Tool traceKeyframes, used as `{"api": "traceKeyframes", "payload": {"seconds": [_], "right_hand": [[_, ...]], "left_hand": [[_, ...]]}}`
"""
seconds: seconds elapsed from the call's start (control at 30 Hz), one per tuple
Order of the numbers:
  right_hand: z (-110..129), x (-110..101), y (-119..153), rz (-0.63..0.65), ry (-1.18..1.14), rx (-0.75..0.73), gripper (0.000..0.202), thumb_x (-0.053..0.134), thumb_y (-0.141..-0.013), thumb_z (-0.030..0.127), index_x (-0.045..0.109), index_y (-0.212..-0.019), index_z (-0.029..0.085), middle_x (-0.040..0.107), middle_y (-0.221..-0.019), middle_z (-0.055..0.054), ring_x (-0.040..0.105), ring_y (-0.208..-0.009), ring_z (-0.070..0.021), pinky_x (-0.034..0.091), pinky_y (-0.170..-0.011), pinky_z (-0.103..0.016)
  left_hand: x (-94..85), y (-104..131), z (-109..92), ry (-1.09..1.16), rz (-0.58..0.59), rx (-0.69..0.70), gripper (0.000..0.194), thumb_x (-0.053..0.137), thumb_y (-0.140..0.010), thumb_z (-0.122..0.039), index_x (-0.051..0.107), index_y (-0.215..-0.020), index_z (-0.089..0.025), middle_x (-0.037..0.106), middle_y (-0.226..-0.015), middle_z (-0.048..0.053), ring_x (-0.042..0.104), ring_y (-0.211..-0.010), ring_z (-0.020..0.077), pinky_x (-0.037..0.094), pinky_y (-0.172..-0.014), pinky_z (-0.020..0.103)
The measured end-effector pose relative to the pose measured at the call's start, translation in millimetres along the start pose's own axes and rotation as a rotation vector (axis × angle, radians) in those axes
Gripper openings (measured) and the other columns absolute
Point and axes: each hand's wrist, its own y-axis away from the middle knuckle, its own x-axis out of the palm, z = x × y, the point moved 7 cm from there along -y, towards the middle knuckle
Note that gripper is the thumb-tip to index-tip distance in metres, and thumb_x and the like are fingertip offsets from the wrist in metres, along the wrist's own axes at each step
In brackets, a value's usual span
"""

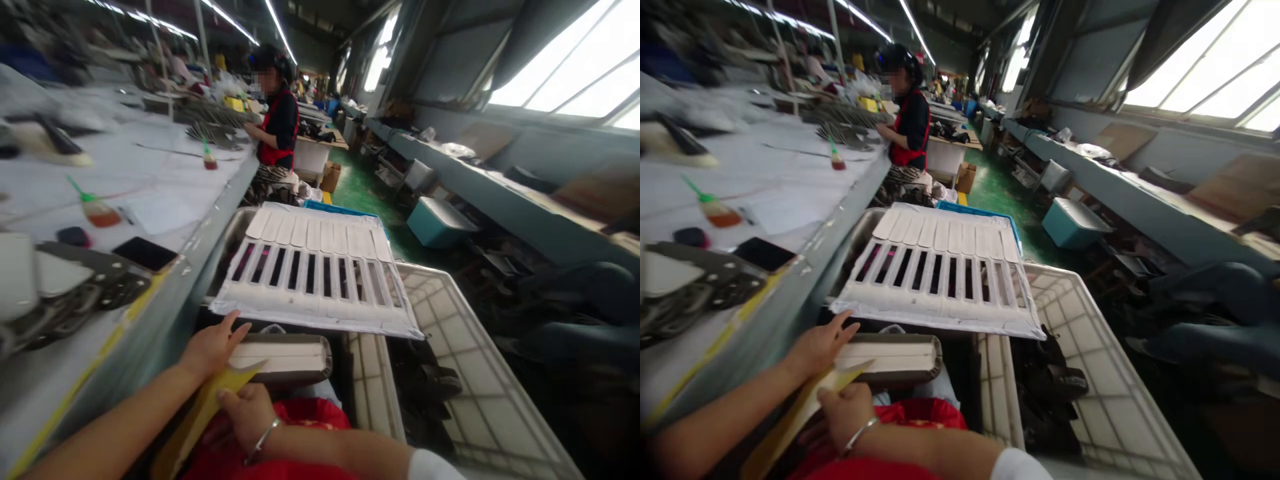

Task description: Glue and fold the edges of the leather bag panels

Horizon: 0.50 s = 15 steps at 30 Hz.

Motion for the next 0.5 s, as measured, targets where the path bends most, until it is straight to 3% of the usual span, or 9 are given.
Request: {"api": "traceKeyframes", "payload": {"seconds": [0.1, 0.17, 0.27, 0.33, 0.43, 0.5], "right_hand": [[21, -15, 23, -0.078, 0.028, -0.124, 0.058, 0.063, -0.053, 0.067, 0.06, -0.065, 0.01, 0.061, -0.053, -0.007, 0.051, -0.036, -0.0124, 0.04, -0.038, -0.023], [38, -34, 38, -0.129, 0.025, -0.26, 0.054, 0.065, -0.056, 0.064, 0.06, -0.064, 0.011, 0.059, -0.051, -0.005, 0.052, -0.04, -0.0128, 0.042, -0.042, -0.024], [55, -74, 60, -0.254, -0.042, -0.389, 0.047, 0.068, -0.062, 0.057, 0.06, -0.072, 0.012, 0.064, -0.061, -0.005, 0.058, -0.054, -0.0166, 0.047, -0.052, -0.027], [61, -99, 72, -0.336, -0.069, -0.422, 0.045, 0.069, -0.063, 0.055, 0.061, -0.08, 0.014, 0.067, -0.076, -0.007, 0.062, -0.068, -0.0203, 0.05, -0.061, -0.029], [69, -123, 82, -0.357, -0.138, -0.428, 0.045, 0.068, -0.066, 0.053, 0.059, -0.091, 0.016, 0.066, -0.097, -0.009, 0.064, -0.08, -0.0236, 0.051, -0.071, -0.033], [73, -130, 83, -0.311, -0.195, -0.396, 0.046, 0.065, -0.07, 0.052, 0.056, -0.098, 0.017, 0.064, -0.105, -0.01, 0.065, -0.076, -0.0238, 0.051, -0.068, -0.035]], "left_hand": [[-19.4, 12, 18, 0.29, -0.031, -0.037, 0.071, 0.014, -0.086, -0.062, 0.037, -0.135, -0.015, 0.065, -0.112, 0.014, 0.059, -0.107, 0.024, 0.044, -0.089, 0.038], [-28.0, 24, 35, 0.432, -0.038, -0.06, 0.073, 0.005, -0.087, -0.061, 0.038, -0.134, -0.015, 0.058, -0.124, 0.015, 0.057, -0.112, 0.0211, 0.047, -0.087, 0.035], [-22.3, 42, 57, 0.748, 0.046, -0.133, 0.063, 0.034, -0.085, -0.061, 0.05, -0.125, -0.016, 0.057, -0.126, 0.014, 0.055, -0.114, 0.0235, 0.047, -0.09, 0.035], [-13.1, 48, 61, 0.96, 0.115, -0.172, 0.053, 0.053, -0.08, -0.052, 0.055, -0.121, -0.018, 0.061, -0.121, 0.011, 0.055, -0.113, 0.0242, 0.045, -0.092, 0.034], [-7.0, 48, 54, 1.072, 0.165, -0.17, 0.049, 0.062, -0.078, -0.04, 0.056, -0.121, -0.019, 0.065, -0.116, 0.008, 0.057, -0.109, 0.0229, 0.043, -0.094, 0.031], [-6.4, 45, 48, 1.086, 0.211, -0.169, 0.048, 0.063, -0.077, -0.035, 0.056, -0.121, -0.018, 0.066, -0.113, 0.008, 0.058, -0.107, 0.0227, 0.043, -0.093, 0.03]]}}
